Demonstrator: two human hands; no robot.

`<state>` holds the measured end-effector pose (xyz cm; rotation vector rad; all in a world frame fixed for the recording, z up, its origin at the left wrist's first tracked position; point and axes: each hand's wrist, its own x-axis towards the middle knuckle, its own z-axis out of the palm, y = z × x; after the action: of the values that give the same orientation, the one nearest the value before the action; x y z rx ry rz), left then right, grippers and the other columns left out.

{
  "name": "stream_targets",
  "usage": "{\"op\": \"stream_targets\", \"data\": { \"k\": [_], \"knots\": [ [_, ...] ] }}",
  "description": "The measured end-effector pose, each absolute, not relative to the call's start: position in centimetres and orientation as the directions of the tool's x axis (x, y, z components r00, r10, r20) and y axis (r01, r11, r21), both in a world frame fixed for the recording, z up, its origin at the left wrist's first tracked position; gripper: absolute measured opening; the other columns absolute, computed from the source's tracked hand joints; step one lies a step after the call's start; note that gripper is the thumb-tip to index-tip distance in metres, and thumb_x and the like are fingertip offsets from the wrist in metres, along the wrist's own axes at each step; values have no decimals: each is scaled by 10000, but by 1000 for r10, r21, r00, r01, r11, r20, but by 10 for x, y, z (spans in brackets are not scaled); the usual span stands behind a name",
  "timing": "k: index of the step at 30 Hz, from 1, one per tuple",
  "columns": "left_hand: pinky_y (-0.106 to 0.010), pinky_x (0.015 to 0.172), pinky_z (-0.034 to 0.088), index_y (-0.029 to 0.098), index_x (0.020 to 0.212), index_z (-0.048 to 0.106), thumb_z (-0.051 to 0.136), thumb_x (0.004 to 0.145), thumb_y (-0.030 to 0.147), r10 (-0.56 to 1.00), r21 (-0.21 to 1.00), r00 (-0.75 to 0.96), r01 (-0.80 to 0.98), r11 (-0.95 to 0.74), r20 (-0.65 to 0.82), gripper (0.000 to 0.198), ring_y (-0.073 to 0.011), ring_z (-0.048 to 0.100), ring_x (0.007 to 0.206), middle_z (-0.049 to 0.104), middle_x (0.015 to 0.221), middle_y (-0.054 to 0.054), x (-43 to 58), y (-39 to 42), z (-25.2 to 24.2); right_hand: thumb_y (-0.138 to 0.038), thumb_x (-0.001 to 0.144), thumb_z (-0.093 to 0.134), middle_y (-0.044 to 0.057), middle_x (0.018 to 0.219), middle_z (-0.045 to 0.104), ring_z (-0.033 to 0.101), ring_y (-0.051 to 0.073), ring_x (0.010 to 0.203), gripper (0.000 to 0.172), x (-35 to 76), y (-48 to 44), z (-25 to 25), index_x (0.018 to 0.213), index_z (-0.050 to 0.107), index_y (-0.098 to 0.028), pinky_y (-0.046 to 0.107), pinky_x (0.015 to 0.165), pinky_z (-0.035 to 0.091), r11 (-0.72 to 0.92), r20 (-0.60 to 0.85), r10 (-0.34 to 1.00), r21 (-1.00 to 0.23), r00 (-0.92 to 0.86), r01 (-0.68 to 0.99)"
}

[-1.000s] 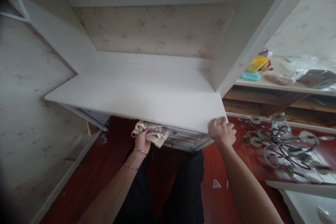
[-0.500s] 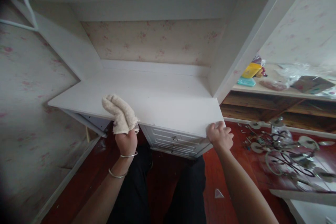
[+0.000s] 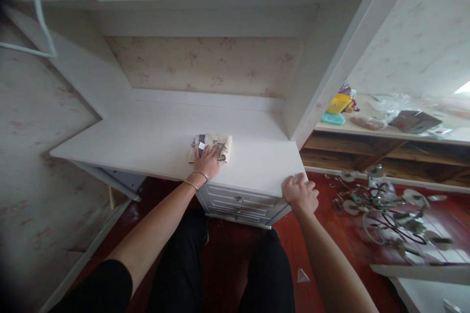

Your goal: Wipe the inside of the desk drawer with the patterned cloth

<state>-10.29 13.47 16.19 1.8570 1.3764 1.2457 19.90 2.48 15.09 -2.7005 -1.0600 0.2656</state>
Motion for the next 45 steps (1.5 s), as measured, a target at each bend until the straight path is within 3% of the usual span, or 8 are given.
{"op": "stream_targets", "data": {
  "k": [5,11,15,19,24,27,38,45],
  "knots": [
    [-619,1090,-144,327,1053,712,691,633,11,938,767,169,542,-344,301,526,-373,252,1401,541,1355,-83,-116,135,164,-541,920,201,211,1278,455,479,392,1166,623,201,25,149,1422,378,-216,508,911,402,-705,-72,692,-279,718,652],
    [-771,1032,44,506,1382,394,550,797,208,877,162,478,863,-479,43,674,-438,97,1427,144,1594,32,-132,123,176,-546,922,204,224,1284,447,474,395,1174,636,201,24,148,1432,365,-201,511,899,412,-703,-79,696,-278,714,655],
    [-656,1110,126,432,1451,310,472,833,210,833,7,530,843,-538,159,676,-319,171,1441,137,1597,19,-162,116,188,-549,917,212,222,1266,458,480,394,1162,637,202,24,149,1415,388,-193,512,887,416,-704,-80,696,-276,714,655],
    [-503,1147,226,297,1431,390,349,884,196,924,82,263,952,-295,278,558,-202,270,1415,271,1560,-16,-214,123,187,-543,917,215,220,1259,465,482,389,1156,626,202,25,149,1402,406,-195,511,875,419,-704,-70,693,-278,717,653],
    [-614,1120,204,250,1413,409,261,947,315,973,224,-163,967,124,162,493,-229,285,1409,320,1536,-53,-254,135,156,-549,921,199,216,1267,461,484,388,1153,629,201,26,150,1411,401,-210,510,872,422,-716,-80,682,-274,727,642],
    [-622,1138,111,291,1403,425,236,960,386,977,177,-157,975,131,142,491,-227,266,1418,308,1542,-24,-255,135,139,-552,922,201,213,1273,458,482,380,1157,636,200,25,151,1428,383,-212,500,875,423,-710,-69,688,-273,723,649],
    [-598,1130,157,297,1386,452,225,955,392,967,120,-116,989,90,226,497,-236,317,1389,365,1515,-30,-254,132,134,-552,926,206,204,1274,462,484,395,1161,622,194,22,156,1425,389,-229,490,904,419,-717,-58,675,-287,735,636],
    [-618,1126,145,312,1427,394,204,948,431,990,110,-103,990,93,93,528,-257,256,1417,290,1552,-21,-260,138,135,-551,925,211,195,1248,480,499,382,1134,609,197,22,149,1409,403,-236,484,898,424,-709,-14,676,-283,736,646]
  ]
}}
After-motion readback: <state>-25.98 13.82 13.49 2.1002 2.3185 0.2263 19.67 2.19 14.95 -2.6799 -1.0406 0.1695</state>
